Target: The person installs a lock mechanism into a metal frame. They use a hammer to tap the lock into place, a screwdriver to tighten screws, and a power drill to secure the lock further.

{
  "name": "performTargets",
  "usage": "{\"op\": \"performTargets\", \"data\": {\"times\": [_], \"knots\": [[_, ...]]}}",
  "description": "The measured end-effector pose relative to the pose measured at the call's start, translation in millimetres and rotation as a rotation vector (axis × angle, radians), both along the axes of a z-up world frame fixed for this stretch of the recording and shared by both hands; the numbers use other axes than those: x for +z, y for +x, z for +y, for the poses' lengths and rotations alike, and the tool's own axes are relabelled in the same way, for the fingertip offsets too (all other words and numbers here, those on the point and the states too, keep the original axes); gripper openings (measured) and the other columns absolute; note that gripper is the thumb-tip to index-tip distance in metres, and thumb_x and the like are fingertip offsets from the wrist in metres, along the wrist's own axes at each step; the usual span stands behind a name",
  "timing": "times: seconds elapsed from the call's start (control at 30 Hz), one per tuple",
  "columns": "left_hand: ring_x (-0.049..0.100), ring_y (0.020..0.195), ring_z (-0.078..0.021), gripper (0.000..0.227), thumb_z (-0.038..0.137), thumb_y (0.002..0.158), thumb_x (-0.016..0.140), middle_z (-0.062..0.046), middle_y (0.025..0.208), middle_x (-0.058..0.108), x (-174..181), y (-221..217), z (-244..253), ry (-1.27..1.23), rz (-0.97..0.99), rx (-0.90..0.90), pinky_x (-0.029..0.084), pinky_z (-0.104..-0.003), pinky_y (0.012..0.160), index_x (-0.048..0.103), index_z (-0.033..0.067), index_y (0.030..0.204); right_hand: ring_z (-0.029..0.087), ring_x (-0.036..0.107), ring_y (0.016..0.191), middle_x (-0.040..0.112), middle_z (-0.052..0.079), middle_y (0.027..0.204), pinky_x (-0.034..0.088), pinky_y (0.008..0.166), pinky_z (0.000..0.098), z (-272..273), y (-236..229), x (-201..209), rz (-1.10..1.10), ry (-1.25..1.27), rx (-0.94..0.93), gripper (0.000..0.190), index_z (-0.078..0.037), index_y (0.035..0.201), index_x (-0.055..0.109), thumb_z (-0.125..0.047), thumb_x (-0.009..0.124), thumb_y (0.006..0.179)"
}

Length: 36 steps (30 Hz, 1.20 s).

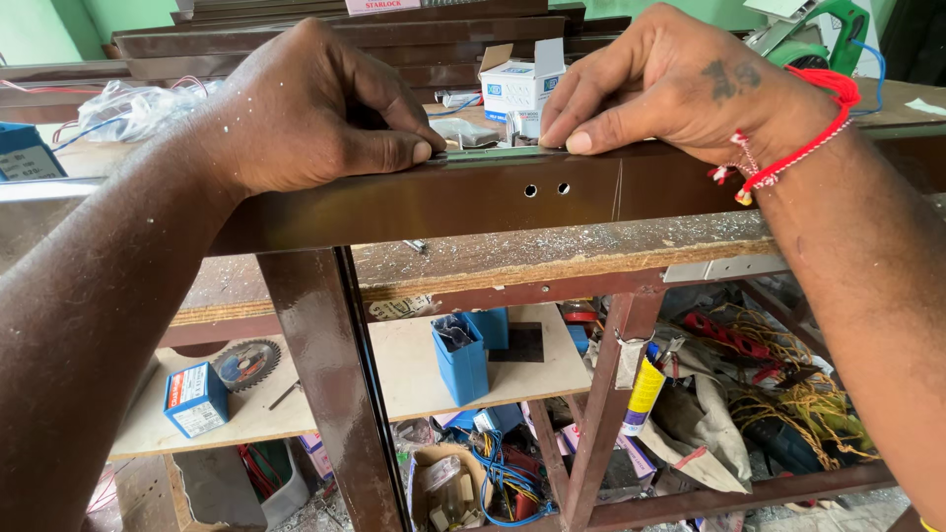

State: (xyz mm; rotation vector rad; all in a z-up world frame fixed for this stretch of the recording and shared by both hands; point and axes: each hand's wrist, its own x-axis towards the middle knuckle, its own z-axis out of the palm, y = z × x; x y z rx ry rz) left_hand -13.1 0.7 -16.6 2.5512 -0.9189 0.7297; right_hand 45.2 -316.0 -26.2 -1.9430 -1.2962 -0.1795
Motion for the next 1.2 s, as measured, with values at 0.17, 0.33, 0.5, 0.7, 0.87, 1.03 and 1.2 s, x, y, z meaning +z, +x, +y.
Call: {"op": "performTargets", "data": {"times": [0.17, 0.33, 0.5, 0.7, 0.87, 1.03, 1.2], "knots": [[0.076, 0.076, -0.0136, 0.015, 0.026, 0.084, 0.083, -0.003, 0.092, 0.082, 0, -3, 0, 0.012, -0.003, 0.004, 0.058, -0.033, 0.078, 0.084, 0.0146, 0.094, 0.021, 0.072, 0.102, 0.076, 0.014, 0.104, 0.057, 0.092, 0.0306, 3, 2, -1, 0.016, 0.018, -0.017, 0.022, 0.002, 0.101, 0.079, 0.005, 0.077, 0.079], [0.076, 0.079, -0.0131, 0.017, 0.026, 0.084, 0.083, -0.002, 0.095, 0.082, 0, -5, 0, 0.012, -0.018, 0.011, 0.058, -0.033, 0.079, 0.084, 0.0156, 0.097, 0.021, 0.072, 0.099, 0.077, 0.013, 0.103, 0.057, 0.091, 0.0306, 4, 5, -3, 0.029, 0.033, -0.041, 0.023, 0.002, 0.1, 0.079, 0.006, 0.077, 0.078], [0.076, 0.076, -0.012, 0.013, 0.017, 0.081, 0.083, -0.002, 0.091, 0.083, 1, 1, 4, -0.005, 0.029, -0.036, 0.058, -0.03, 0.08, 0.084, 0.0127, 0.093, 0.021, 0.072, 0.1, 0.077, 0.014, 0.102, 0.056, 0.094, 0.0312, 4, 2, -1, -0.023, 0.02, -0.017, 0.02, 0.002, 0.099, 0.079, 0.004, 0.078, 0.079], [0.075, 0.076, -0.0109, 0.008, 0.008, 0.074, 0.083, -0.005, 0.088, 0.082, -1, 10, 9, -0.105, 0.063, -0.124, 0.06, -0.026, 0.079, 0.08, 0.0023, 0.079, 0.019, 0.072, 0.103, 0.077, 0.011, 0.105, 0.055, 0.097, 0.0303, 9, 0, -1, -0.065, -0.001, -0.001, 0.021, -0.001, 0.1, 0.08, 0.0, 0.08, 0.079], [0.073, 0.076, -0.0116, 0.015, 0.011, 0.078, 0.081, -0.005, 0.088, 0.082, -2, 8, 12, -0.122, 0.112, -0.119, 0.058, -0.027, 0.077, 0.081, 0.0056, 0.092, 0.018, 0.071, 0.101, 0.077, 0.01, 0.104, 0.056, 0.095, 0.0306, 9, 4, -2, -0.06, -0.007, -0.004, 0.019, -0.002, 0.099, 0.081, -0.001, 0.081, 0.079], [0.075, 0.077, -0.0097, 0.021, 0.02, 0.081, 0.082, -0.002, 0.091, 0.081, 0, 1, 6, -0.092, 0.037, -0.035, 0.058, -0.027, 0.077, 0.082, 0.0117, 0.101, 0.018, 0.071, 0.101, 0.078, 0.009, 0.104, 0.055, 0.096, 0.0311, 9, 5, -2, -0.037, 0.0, 0.025, 0.018, -0.002, 0.098, 0.081, -0.003, 0.08, 0.08], [0.073, 0.073, -0.0112, 0.015, 0.024, 0.08, 0.085, 0.0, 0.085, 0.081, -1, 1, 5, -0.043, 0.039, -0.048, 0.057, -0.03, 0.074, 0.084, 0.0155, 0.093, 0.019, 0.071, 0.103, 0.078, 0.01, 0.103, 0.054, 0.097, 0.0318, 9, 5, -2, -0.102, -0.025, -0.019, 0.019, -0.002, 0.098, 0.081, -0.004, 0.08, 0.079]]}}
